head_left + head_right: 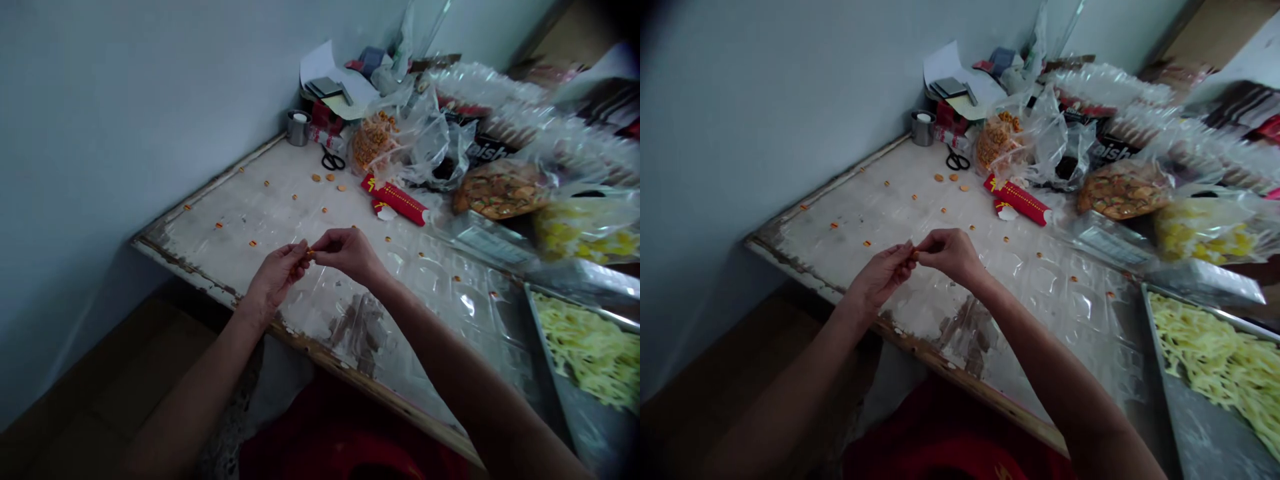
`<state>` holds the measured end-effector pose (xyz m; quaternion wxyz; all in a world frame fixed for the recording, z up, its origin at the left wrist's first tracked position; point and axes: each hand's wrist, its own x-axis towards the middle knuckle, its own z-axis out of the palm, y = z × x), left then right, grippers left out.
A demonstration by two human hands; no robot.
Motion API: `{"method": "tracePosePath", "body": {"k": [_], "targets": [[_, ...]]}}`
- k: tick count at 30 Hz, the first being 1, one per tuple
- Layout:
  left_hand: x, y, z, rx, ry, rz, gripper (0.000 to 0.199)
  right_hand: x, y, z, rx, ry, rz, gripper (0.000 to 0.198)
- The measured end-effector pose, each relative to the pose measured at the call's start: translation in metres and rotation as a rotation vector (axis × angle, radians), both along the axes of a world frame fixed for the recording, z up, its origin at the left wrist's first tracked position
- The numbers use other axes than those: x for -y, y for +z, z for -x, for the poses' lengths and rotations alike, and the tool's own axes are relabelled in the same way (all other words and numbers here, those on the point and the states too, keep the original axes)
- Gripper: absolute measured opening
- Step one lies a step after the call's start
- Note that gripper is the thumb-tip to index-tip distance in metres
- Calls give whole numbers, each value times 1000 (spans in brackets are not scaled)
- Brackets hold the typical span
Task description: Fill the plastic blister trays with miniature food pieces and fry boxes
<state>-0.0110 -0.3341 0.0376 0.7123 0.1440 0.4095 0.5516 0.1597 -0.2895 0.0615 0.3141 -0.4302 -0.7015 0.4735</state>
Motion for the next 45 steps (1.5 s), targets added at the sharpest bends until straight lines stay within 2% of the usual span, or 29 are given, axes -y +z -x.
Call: {"method": "tracePosePath", "body": {"k": [3, 6, 10, 13, 15, 17, 20, 22, 24, 26, 30, 33, 35, 37, 40, 43, 45], "targets": [[0, 7, 1, 77, 112, 88, 8, 18, -7, -21, 112, -118, 31, 10], [1, 13, 15, 172, 257, 185, 11, 35, -20, -31, 291, -109, -3, 18], [5, 12, 24, 310, 209, 161, 28, 47, -38, -30, 497, -71, -137, 14], [7, 5, 17, 349, 162, 141, 33, 52, -46, -28, 509, 47, -286, 12], [7, -1, 9, 344, 128, 141, 32, 53, -49, -28, 508, 75, -329, 15], [6, -6, 2, 346, 82, 142, 31, 49, -49, -28, 532, -2, -260, 14], [5, -9, -6, 345, 29, 133, 30, 31, -46, -28, 609, -141, -79, 4], [5, -10, -10, 319, 14, 128, 29, 15, -43, -29, 696, -155, -43, 18], [4, -9, -13, 280, -6, 138, 27, 4, -38, -34, 744, -129, -70, 28], [3, -7, -18, 237, -31, 165, 26, -1, -31, -41, 651, -93, -82, 28], [-6, 4, -37, 157, -91, 196, 25, 5, -15, -54, 290, -39, -160, 11], [-15, 12, -62, 126, -150, 176, 24, 12, -9, -58, 246, -2, -284, 16], [-19, 14, -79, 135, -181, 168, 23, 17, -8, -65, 231, -74, -296, 20], [-21, 13, -91, 158, -214, 176, 22, 24, -10, -79, 142, -186, -200, 18], [-22, 8, -95, 176, -227, 228, 21, 40, -18, -108, 32, -288, 23, 8], [-24, 7, -81, 142, -148, 249, 19, 56, -28, -131, 78, -323, 123, 16], [-24, 12, -69, 124, -87, 197, 19, 64, -33, -137, 151, -343, 146, 16]]}}
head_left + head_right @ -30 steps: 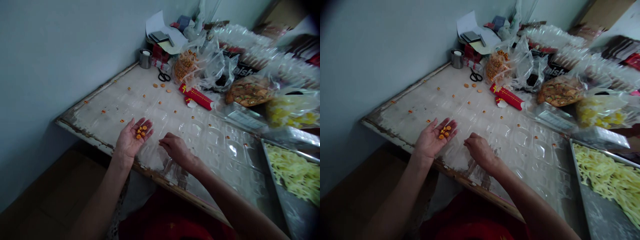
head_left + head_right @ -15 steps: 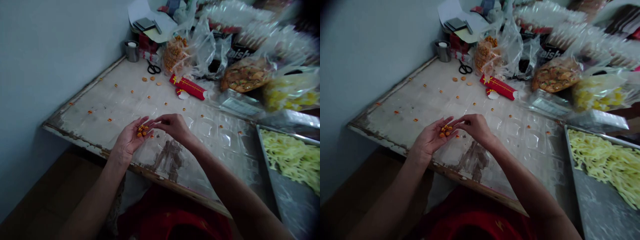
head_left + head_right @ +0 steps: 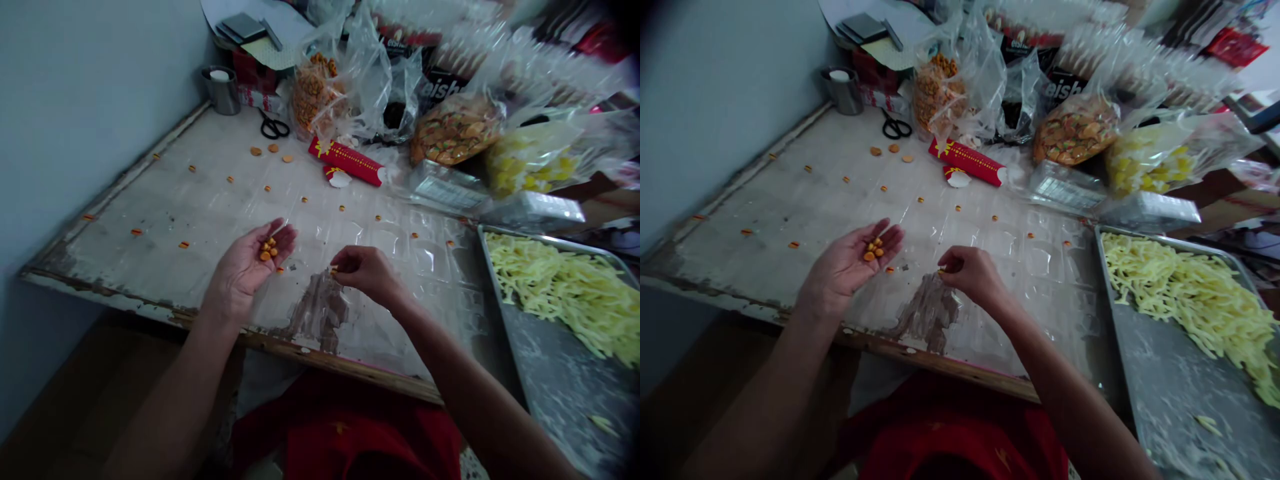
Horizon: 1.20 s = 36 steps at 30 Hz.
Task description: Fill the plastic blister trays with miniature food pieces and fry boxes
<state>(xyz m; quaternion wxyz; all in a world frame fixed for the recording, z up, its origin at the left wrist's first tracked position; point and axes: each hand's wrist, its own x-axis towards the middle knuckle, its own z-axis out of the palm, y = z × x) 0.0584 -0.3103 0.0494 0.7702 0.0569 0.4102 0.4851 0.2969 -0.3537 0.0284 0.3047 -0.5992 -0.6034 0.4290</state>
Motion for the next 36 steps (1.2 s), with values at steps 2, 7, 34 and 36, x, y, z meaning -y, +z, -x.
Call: {"method": "tracePosePath", "body": {"k": [2, 7, 34, 36], "targets": [[3, 5, 7, 3, 10, -41, 20, 5, -1, 0, 103, -5, 4, 11], [24, 4, -8, 45, -91, 40, 22, 13, 2, 14, 379, 181, -152, 14], [47, 1, -123, 151, -175, 16, 31, 36, 4, -11, 106, -21, -392, 25], [46, 3, -139, 171, -178, 28, 31, 34, 4, -24, 96, -30, -443, 27]]}}
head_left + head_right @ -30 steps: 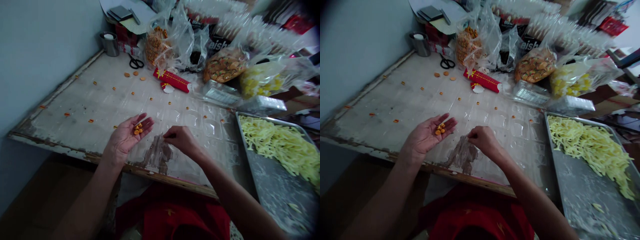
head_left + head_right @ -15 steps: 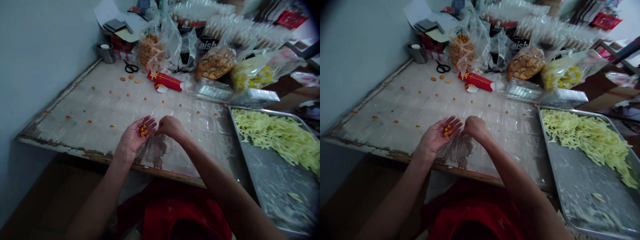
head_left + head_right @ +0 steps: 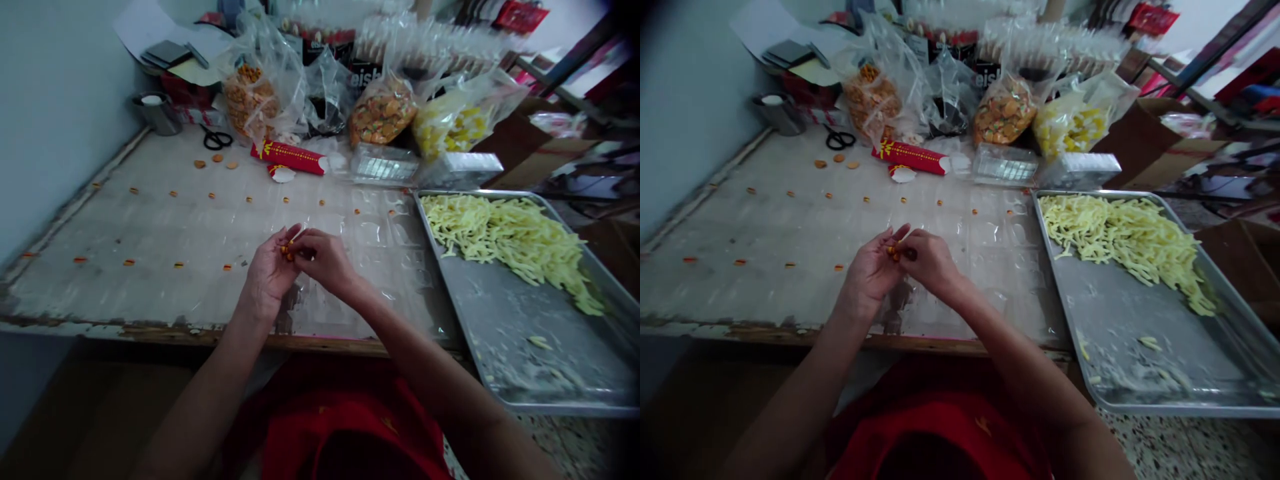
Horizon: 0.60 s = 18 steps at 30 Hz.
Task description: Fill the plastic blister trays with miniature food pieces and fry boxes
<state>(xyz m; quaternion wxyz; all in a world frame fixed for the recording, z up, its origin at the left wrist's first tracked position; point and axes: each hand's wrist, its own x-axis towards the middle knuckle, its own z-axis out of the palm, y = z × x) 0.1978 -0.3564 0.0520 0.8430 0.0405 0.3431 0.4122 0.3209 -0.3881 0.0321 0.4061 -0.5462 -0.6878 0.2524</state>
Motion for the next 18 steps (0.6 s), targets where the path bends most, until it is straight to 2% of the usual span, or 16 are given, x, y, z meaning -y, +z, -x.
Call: {"method": "tracePosePath", "body": {"k": [5, 9, 12, 15, 18], "targets": [[-3, 0, -21, 100, -93, -7, 40, -7, 8, -36, -14, 82, 22, 37], [-8, 1, -23, 157, -151, -44, 36, -8, 13, -48, -156, 8, 78, 24], [-12, -1, -13, 61, -108, 43, 23, 0, 9, -54, -212, -76, 137, 19], [-16, -5, 2, -16, -37, 81, 16, 14, -2, -55, -112, -135, 212, 15], [-16, -9, 12, -21, -22, 38, 12, 27, -11, -50, 163, -77, 249, 16]]}}
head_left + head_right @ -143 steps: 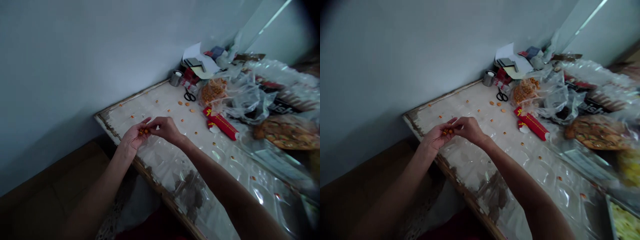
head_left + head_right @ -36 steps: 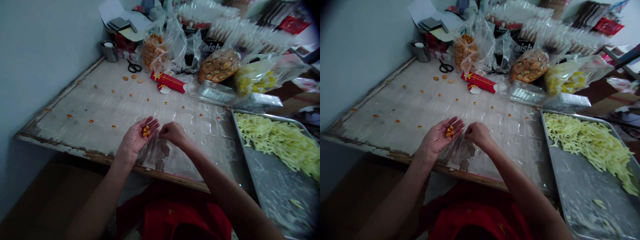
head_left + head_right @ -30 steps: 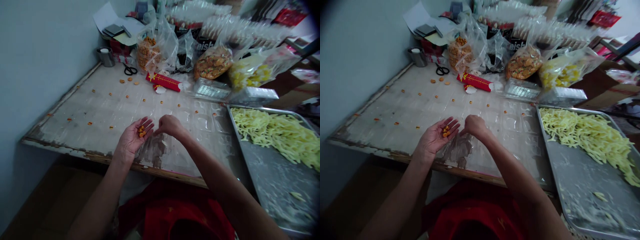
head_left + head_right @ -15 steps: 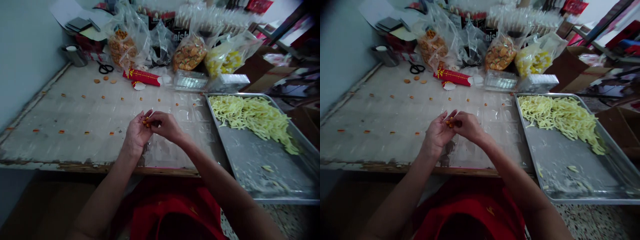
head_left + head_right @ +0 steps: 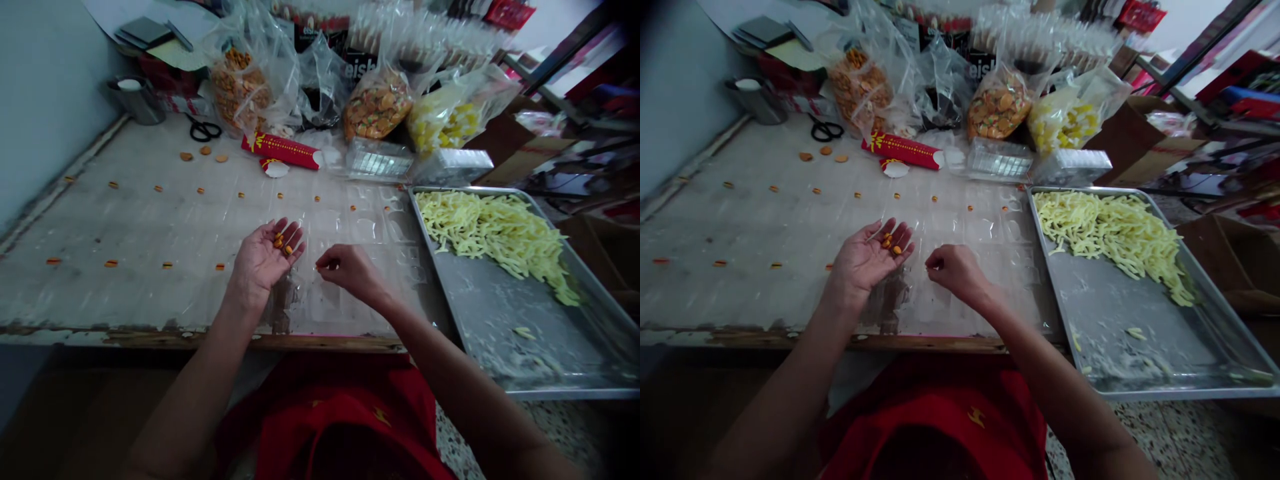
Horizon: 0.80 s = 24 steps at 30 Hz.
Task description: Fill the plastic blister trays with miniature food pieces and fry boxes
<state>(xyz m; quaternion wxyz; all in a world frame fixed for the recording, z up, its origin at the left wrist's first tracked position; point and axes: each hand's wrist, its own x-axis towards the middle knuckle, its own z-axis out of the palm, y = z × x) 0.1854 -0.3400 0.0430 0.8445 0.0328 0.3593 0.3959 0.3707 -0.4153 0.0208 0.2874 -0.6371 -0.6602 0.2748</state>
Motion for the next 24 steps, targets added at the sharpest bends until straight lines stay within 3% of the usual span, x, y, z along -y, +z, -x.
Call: {"method": "tracePosePath", "body": {"k": [4, 7, 11, 15, 18, 24], "targets": [[2, -5, -3, 39, -36, 3, 11, 7, 1, 9, 317, 162, -59, 18], [2, -9, -9, 60, -44, 30, 12, 7, 6, 11, 422, 239, -65, 24], [1, -14, -11, 59, -28, 20, 14, 5, 5, 11, 484, 235, -78, 19], [4, -16, -9, 17, -32, 17, 11, 12, -5, 12, 560, 208, -202, 19], [6, -18, -13, 9, -69, 23, 11, 16, -9, 14, 590, 224, -233, 20], [4, -22, -24, -43, -91, 31, 11, 4, 1, 8, 370, 231, -56, 16]]}}
